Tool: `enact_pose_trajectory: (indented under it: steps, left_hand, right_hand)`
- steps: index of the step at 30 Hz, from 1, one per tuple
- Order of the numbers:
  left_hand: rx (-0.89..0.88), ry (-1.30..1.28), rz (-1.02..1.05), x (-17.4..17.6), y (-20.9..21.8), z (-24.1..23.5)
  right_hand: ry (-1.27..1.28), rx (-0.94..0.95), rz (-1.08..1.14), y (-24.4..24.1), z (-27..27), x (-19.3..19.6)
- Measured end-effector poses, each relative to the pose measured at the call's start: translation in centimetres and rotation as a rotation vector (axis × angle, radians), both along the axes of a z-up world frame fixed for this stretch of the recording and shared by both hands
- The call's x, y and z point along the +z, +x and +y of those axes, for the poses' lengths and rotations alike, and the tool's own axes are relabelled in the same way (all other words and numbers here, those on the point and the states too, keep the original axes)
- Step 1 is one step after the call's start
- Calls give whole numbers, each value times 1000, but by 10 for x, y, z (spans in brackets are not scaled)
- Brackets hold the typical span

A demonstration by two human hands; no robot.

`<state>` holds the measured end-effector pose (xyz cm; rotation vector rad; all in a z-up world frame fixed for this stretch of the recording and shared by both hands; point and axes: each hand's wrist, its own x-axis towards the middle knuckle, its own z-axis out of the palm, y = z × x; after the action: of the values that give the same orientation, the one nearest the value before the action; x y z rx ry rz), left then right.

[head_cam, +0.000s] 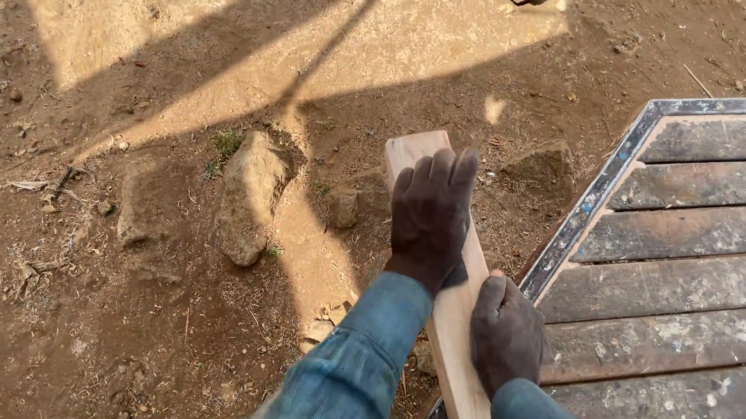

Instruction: Picking up a wooden plank and sanding its edges and surface with sandpaper on a workbench

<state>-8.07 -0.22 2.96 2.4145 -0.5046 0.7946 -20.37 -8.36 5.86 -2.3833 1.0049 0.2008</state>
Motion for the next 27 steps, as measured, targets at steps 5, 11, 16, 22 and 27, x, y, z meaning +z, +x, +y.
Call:
enact_pose_trajectory:
  steps: [5, 11, 16, 22, 27]
  left_hand:
    - [-132, 114, 144, 0, -27, -7]
    - [-96, -67, 7, -31, 87, -32]
    - [-45, 136, -96, -15, 13, -26]
    - [-136, 148, 111, -21, 13, -33]
    - [-52, 143, 60, -42, 61, -48]
  right_hand:
    - [10, 7, 39, 5, -2, 1]
    - [32, -17, 50, 3, -4, -2]
    - [78, -22, -22, 4, 6, 11]
    - [12, 203, -93, -38, -17, -20]
    - [-653, 352, -711, -125, -51, -112]
